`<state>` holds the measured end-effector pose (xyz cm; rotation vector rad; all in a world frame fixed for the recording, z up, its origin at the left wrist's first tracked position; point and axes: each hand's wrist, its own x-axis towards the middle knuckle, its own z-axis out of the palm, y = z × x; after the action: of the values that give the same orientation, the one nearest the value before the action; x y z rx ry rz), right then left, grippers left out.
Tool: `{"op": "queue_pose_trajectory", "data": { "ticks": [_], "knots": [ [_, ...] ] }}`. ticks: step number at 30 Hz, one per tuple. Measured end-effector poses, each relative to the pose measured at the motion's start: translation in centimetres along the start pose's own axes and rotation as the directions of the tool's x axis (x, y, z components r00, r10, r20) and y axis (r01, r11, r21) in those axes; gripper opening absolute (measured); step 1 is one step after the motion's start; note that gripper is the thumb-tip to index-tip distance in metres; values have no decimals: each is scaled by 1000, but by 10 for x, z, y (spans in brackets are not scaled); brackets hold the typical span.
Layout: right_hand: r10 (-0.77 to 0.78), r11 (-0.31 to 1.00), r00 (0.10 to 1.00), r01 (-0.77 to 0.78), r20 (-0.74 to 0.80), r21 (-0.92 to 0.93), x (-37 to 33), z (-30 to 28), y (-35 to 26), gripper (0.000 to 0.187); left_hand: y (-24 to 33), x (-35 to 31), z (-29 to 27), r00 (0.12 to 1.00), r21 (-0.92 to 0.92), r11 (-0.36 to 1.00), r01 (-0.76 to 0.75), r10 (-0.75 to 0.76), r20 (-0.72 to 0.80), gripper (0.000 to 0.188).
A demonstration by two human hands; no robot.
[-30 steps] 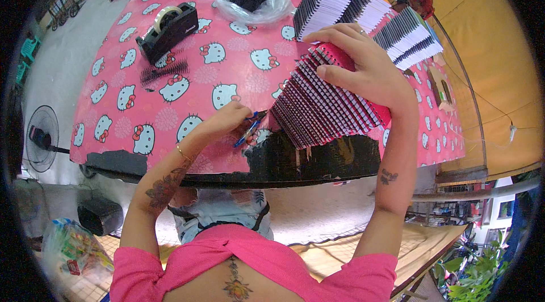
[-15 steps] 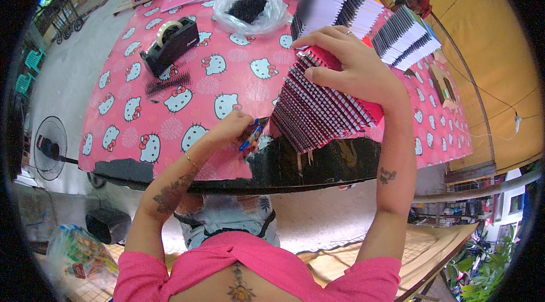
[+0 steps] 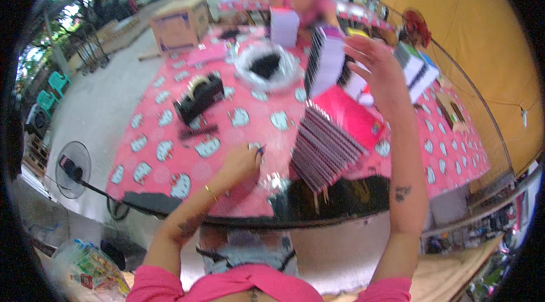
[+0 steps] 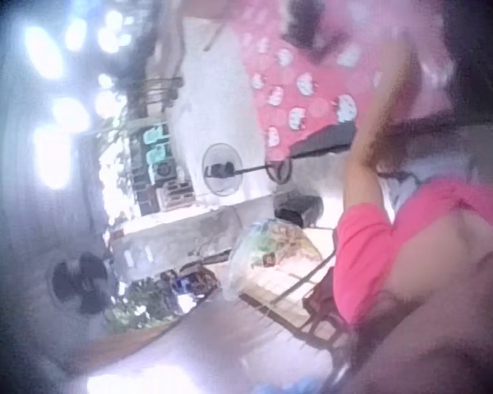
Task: The person organizes small pink notebooks into stacks on a table and uses scissors to trim the wire coils on the binding. They handle each notebook individually to align and cut the wire before placing it into a completed pile.
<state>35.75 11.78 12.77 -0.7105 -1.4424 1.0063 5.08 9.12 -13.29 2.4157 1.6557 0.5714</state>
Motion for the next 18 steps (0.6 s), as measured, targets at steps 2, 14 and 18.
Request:
{"op": "queue_pose_trajectory", "data": {
  "ticks": [2, 14, 18],
  "knots": [
    [-99, 945, 993, 113, -60, 306, -2, 9, -41, 57, -23, -12, 6, 996, 164, 984, 62, -50, -80, 35],
    [-635, 676, 463, -55, 618, 735, -115, 222, -96, 82, -25, -29, 21, 912, 127, 991, -43, 91, -400, 33],
    [-700, 626, 398, -58, 593, 778, -117, 244, -100, 92, -32, -40, 22, 919, 140, 990, -8, 62, -390, 34]
  ]
}}
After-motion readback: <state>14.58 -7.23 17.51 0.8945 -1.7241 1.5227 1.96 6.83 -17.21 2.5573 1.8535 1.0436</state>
